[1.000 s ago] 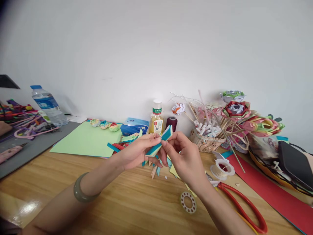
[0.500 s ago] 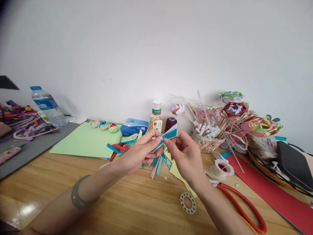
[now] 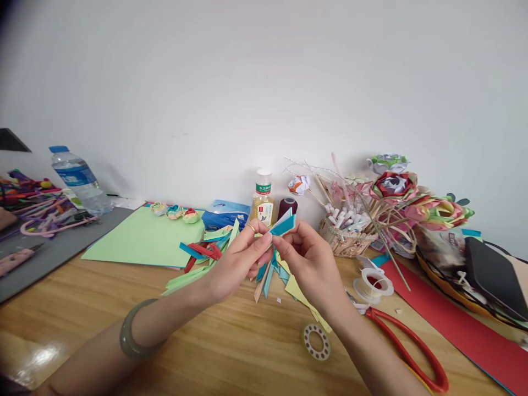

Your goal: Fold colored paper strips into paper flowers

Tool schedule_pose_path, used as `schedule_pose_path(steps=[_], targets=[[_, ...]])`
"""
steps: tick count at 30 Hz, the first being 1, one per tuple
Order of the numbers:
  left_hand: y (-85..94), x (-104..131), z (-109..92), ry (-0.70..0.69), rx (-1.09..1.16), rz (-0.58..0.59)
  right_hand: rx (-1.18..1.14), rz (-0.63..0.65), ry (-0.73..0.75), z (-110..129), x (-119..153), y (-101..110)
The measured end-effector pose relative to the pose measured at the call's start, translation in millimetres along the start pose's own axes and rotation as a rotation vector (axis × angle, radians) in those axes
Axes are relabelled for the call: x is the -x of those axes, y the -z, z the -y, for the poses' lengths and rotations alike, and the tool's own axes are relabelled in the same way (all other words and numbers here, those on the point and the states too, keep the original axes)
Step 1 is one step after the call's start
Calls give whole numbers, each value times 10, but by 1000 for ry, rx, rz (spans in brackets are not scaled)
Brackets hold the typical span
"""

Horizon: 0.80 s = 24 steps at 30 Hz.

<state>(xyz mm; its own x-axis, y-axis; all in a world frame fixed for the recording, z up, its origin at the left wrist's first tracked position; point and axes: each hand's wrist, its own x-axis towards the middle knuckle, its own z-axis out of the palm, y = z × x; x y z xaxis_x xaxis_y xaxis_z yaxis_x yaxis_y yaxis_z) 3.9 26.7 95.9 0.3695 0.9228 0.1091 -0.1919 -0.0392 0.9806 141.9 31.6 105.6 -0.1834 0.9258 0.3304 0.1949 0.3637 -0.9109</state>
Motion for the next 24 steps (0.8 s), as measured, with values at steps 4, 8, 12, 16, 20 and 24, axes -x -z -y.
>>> schedule_pose_path(steps=[4,8,12,16,20,24], targets=[[19,-2,-38,117,167,84,-88,72,-30,-24,-41,89],[38,-17,-41,185,352,185,-255,181,-34,-91,-82,185],[46,-29,5,201,366,233,-304,163,-88,-118,-70,209],[53,-27,26,207,336,250,-306,216,-130,-96,-31,210],[52,-27,21,199,317,219,-267,165,-114,-76,-30,217],[41,-30,25,194,284,189,-265,40,-63,-76,-55,228]])
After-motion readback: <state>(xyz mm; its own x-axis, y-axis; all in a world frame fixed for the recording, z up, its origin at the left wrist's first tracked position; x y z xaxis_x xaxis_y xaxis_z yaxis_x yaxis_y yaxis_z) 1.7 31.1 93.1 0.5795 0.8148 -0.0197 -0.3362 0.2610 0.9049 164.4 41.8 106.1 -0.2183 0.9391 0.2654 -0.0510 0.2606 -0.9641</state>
